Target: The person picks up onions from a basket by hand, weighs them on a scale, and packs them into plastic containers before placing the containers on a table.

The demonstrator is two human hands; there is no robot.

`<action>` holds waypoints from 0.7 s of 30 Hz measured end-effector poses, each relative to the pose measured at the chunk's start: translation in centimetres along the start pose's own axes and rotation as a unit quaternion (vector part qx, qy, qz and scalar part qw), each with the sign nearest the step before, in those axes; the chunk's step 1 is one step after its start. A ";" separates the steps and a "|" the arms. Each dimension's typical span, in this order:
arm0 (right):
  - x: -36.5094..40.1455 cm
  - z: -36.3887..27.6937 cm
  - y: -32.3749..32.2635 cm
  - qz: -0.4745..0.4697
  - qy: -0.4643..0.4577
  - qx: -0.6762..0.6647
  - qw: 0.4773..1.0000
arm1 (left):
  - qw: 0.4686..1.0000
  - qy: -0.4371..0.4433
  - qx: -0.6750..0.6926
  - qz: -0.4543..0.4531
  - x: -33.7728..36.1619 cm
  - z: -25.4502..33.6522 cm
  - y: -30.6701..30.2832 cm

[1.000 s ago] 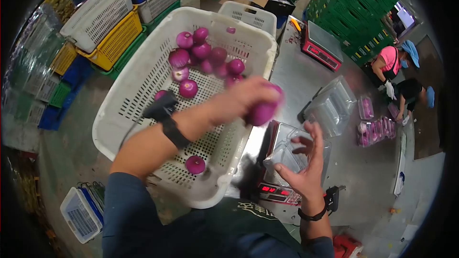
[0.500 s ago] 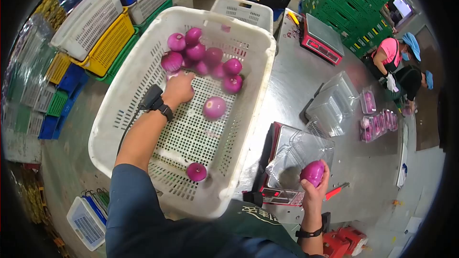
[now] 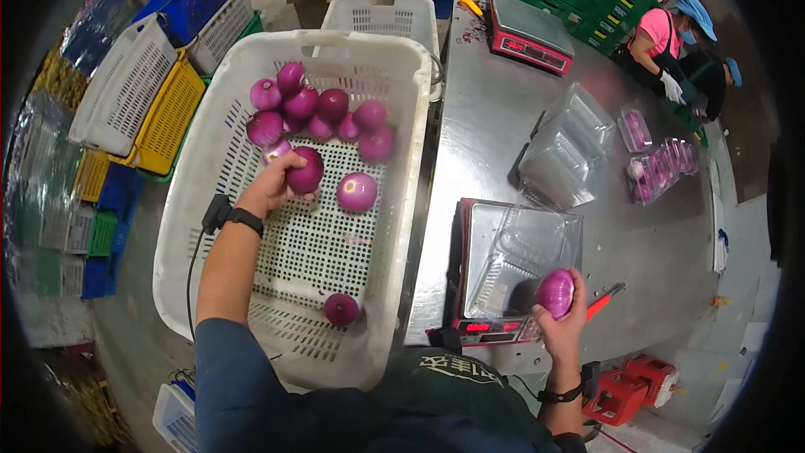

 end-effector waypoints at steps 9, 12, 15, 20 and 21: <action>0.1 0.1 -2.0 0.068 0.041 -0.248 0.965 | 0.945 0.179 0.040 -0.270 18.6 6.5 18.7; 0.2 0.7 -2.5 0.066 0.033 -0.268 0.961 | 0.945 0.229 -0.041 -0.230 21.8 4.8 24.6; -0.3 0.3 -2.8 0.044 0.042 -0.302 0.951 | 0.949 0.252 -0.126 -0.145 23.7 1.5 30.7; -0.7 0.8 -3.3 -0.024 -0.040 -0.202 0.978 | 0.868 0.298 -0.394 0.046 23.0 -4.4 40.2; -0.9 0.0 -3.7 -0.039 -0.086 -0.138 0.986 | 0.825 0.320 -0.460 0.078 22.7 -5.2 42.0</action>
Point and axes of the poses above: each hand's wrist, its own x-axis away from the middle knuckle, its own y-axis out of the palm, z = x × y, the point moved 8 cm from there along -x, towards the middle knuckle, and after that the axes turned 15 degrees about -y, right-handed, at the moved point
